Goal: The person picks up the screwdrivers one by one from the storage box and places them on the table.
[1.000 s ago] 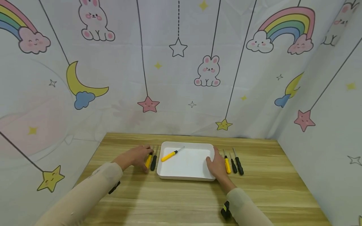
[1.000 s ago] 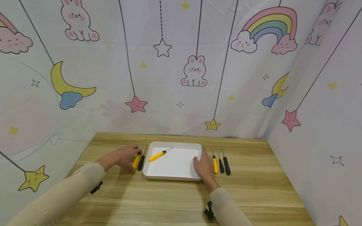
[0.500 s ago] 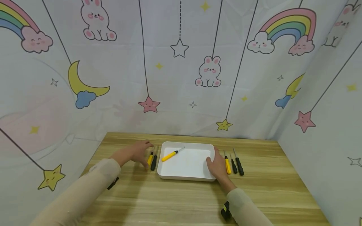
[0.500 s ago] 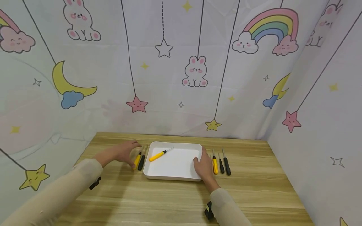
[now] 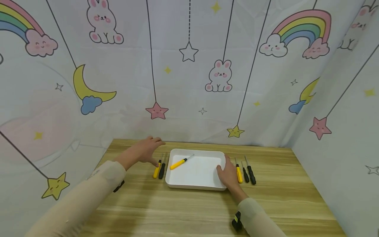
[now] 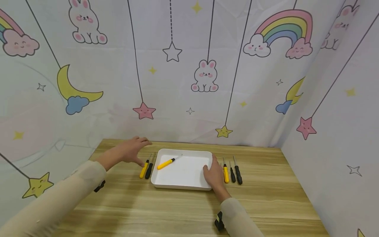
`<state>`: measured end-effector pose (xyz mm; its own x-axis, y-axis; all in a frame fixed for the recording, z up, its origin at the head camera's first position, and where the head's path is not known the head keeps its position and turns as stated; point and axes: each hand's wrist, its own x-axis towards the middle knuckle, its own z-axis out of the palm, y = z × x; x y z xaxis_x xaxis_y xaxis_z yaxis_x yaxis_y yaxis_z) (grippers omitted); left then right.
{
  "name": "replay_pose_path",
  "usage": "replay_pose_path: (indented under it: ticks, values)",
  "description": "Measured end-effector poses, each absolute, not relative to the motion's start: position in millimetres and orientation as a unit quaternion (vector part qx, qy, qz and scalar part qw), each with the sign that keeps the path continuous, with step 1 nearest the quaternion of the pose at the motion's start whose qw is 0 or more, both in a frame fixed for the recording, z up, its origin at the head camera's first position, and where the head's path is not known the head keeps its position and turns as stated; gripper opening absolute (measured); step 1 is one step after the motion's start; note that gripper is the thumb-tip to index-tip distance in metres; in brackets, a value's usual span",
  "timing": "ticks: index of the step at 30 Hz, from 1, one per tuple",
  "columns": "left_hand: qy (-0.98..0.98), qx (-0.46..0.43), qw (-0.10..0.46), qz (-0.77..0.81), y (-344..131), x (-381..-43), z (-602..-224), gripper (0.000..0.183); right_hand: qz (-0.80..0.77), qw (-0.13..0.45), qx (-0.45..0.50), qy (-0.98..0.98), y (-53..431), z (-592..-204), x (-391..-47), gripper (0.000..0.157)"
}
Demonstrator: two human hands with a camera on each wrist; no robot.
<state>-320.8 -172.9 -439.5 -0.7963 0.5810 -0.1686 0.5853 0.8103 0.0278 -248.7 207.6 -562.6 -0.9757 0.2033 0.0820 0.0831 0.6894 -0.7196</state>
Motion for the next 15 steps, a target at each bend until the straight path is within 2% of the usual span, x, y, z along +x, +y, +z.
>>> replay_pose_path:
  ticks: [7, 15]
  values:
    - [0.942, 0.330, 0.058, -0.015, -169.5, -319.2, -434.0, 0.105, 0.384, 0.080, -0.075, -0.917, 207.5, -563.0, -247.0, 0.070]
    - [0.933, 0.360, 0.024, 0.004, -167.9, -320.4, -429.5, 0.100, 0.388, 0.076, -0.076, -0.915, 207.1, -562.7, -246.3, 0.071]
